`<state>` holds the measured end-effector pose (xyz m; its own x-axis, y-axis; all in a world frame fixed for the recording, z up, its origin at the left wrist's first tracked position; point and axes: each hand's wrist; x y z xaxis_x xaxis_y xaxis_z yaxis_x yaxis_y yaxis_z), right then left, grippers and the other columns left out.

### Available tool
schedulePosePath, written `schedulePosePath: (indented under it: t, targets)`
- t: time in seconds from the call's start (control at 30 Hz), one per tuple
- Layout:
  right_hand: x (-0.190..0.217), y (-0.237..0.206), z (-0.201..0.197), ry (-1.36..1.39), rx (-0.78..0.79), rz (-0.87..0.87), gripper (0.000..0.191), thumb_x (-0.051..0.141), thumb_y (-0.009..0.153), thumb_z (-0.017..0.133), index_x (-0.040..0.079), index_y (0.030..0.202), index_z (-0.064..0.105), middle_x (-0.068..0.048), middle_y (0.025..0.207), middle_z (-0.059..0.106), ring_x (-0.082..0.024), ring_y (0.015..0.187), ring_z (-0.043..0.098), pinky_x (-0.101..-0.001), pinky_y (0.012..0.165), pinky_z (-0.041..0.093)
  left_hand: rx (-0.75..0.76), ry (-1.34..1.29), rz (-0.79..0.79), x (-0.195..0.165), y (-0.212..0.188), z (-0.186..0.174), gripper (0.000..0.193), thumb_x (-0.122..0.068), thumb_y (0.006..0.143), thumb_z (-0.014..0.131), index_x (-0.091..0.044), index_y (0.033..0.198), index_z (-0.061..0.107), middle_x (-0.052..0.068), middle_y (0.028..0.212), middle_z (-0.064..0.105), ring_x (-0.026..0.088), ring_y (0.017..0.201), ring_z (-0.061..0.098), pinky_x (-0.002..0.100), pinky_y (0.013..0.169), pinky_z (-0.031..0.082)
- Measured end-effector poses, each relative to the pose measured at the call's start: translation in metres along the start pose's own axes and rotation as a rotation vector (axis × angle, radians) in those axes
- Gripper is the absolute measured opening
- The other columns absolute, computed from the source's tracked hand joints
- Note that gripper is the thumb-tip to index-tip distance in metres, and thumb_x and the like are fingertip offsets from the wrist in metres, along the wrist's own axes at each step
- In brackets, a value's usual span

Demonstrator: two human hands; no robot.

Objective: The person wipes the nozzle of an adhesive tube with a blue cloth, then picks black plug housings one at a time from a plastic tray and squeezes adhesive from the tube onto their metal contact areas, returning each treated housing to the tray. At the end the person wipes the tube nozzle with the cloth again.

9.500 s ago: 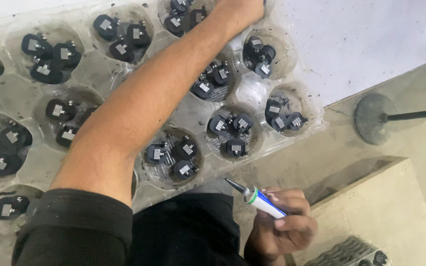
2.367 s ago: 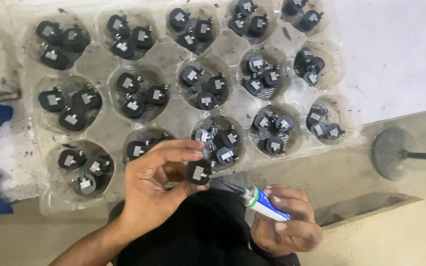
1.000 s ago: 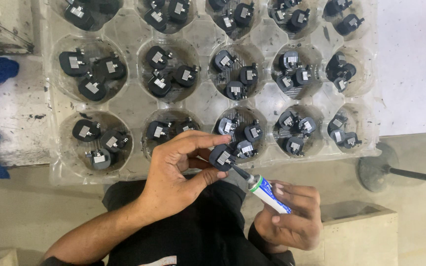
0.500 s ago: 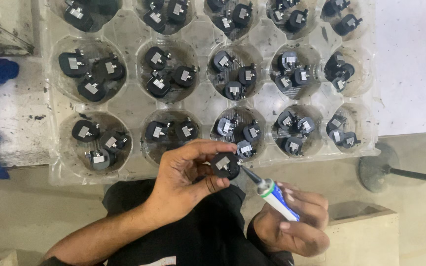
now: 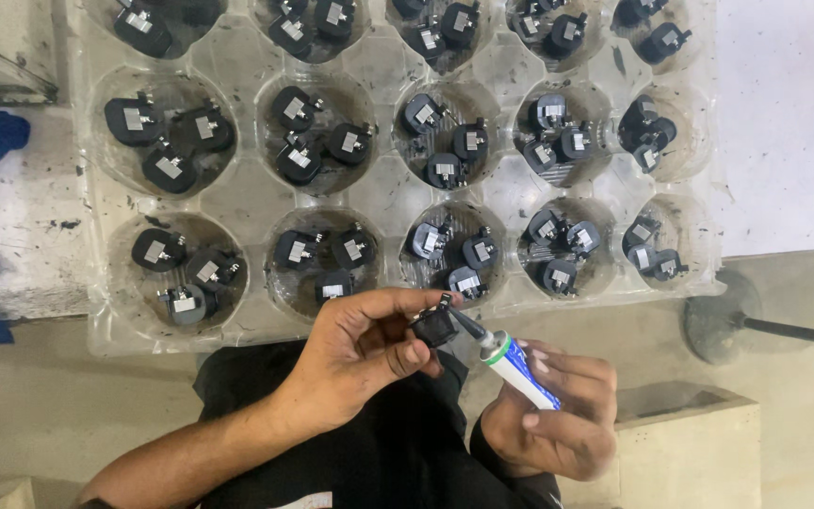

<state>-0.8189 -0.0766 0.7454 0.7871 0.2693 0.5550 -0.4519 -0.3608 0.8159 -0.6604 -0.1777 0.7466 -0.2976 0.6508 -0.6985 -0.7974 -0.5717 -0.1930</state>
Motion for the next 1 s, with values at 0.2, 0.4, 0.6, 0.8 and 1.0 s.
schedulePosePath:
  t: [0.2, 0.4, 0.6, 0.8, 1.0]
  targets:
    - [0.000, -0.002, -0.006, 0.000, 0.015, 0.064, 0.036, -0.013, 0.089, 0.068, 0.009, 0.087, 0.040, -0.018, 0.092, 0.059, -0.031, 0.081, 0.067, -0.0419, 0.065, 0.069, -0.005, -0.007, 0.006, 0.007, 0.003, 0.001, 0.048, -0.013, 0.097, 0.071, 0.002, 0.141, 0.058, 0.010, 0.133, 0.070, 0.015, 0.090, 0.072, 0.030, 0.085, 0.061]
    - [-0.007, 0.002, -0.017, 0.022, 0.081, 0.021, 0.031, -0.011, 0.086, 0.065, 0.009, 0.084, 0.042, -0.018, 0.091, 0.059, -0.034, 0.084, 0.068, -0.0427, 0.065, 0.070, -0.025, -0.105, -0.029, 0.011, 0.005, 0.005, 0.049, -0.020, 0.095, 0.072, 0.003, 0.136, 0.061, 0.009, 0.125, 0.073, 0.015, 0.084, 0.071, 0.032, 0.081, 0.064]
    - [-0.015, -0.002, -0.036, -0.024, 0.074, 0.067, 0.032, -0.010, 0.085, 0.067, 0.010, 0.085, 0.043, -0.016, 0.090, 0.059, -0.032, 0.078, 0.065, -0.0442, 0.064, 0.067, -0.027, -0.137, -0.067, 0.012, 0.009, 0.018, 0.046, -0.018, 0.096, 0.073, 0.002, 0.137, 0.063, 0.013, 0.118, 0.074, 0.016, 0.083, 0.071, 0.033, 0.079, 0.063]
    - [-0.049, -0.008, -0.070, 0.123, -0.445, 0.065, 0.038, -0.003, 0.088, 0.073, 0.012, 0.097, 0.040, -0.011, 0.084, 0.057, -0.024, 0.070, 0.060, -0.0304, 0.055, 0.058, 0.035, 0.408, 0.158, -0.014, 0.051, 0.052, 0.048, 0.009, 0.083, 0.079, 0.000, 0.129, 0.068, 0.013, 0.123, 0.072, 0.013, 0.102, 0.071, 0.032, 0.091, 0.065]
    - [-0.061, -0.025, -0.122, 0.088, -0.396, 0.076, 0.035, -0.001, 0.094, 0.072, 0.011, 0.100, 0.039, -0.012, 0.092, 0.058, -0.022, 0.075, 0.061, -0.0301, 0.057, 0.062, 0.137, 0.997, 0.620, -0.018, 0.225, 0.052, 0.042, -0.008, 0.087, 0.091, -0.002, 0.124, 0.072, 0.010, 0.113, 0.079, 0.017, 0.104, 0.077, 0.030, 0.094, 0.064]
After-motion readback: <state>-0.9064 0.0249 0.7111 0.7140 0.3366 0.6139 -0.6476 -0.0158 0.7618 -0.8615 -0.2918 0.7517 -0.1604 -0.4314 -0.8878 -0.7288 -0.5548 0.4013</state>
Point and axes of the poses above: each hand's wrist, its own y-axis towards the middle knuckle, its own z-axis out of the palm, x = y × z
